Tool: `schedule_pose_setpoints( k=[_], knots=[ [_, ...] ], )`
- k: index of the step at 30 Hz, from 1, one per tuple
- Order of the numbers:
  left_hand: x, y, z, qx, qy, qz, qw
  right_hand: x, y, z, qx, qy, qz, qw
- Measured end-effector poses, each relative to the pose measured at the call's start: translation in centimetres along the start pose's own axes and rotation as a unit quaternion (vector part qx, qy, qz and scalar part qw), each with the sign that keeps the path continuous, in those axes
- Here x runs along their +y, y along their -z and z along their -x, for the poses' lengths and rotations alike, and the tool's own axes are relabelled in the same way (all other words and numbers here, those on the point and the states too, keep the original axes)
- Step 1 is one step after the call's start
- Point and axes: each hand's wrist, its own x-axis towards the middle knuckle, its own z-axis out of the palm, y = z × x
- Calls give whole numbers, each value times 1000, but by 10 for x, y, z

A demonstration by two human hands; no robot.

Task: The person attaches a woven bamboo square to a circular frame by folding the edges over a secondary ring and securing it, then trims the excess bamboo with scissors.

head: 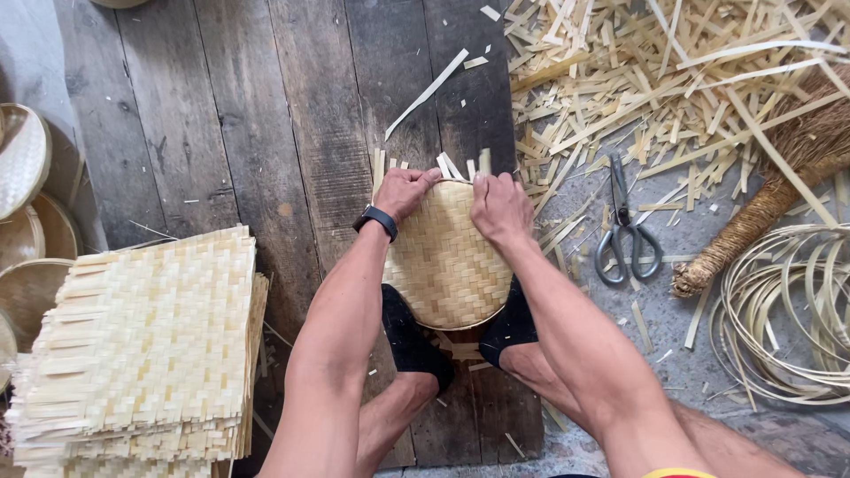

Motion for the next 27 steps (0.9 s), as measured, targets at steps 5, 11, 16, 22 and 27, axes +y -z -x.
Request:
schedule_pose_setpoints(
  k=[5,11,16,22,27],
  knots=[
    [-10,0,12,139,-143,5,980,-12,8,-3,-65,-40,-7,997],
    [-40,2,55,215,-3,-116,970,-15,6,4,-40,-44,1,998],
    [-45,14,43,156,-29,-10,987,-15,7,-1,-14,-14,11,1000],
    [-48,11,44,176,-32,45,983,14,-4,8,-7,8,-98,995],
    [-19,22,81,121,-77,-20,990,90,110,30,98,154,52,982]
  ],
)
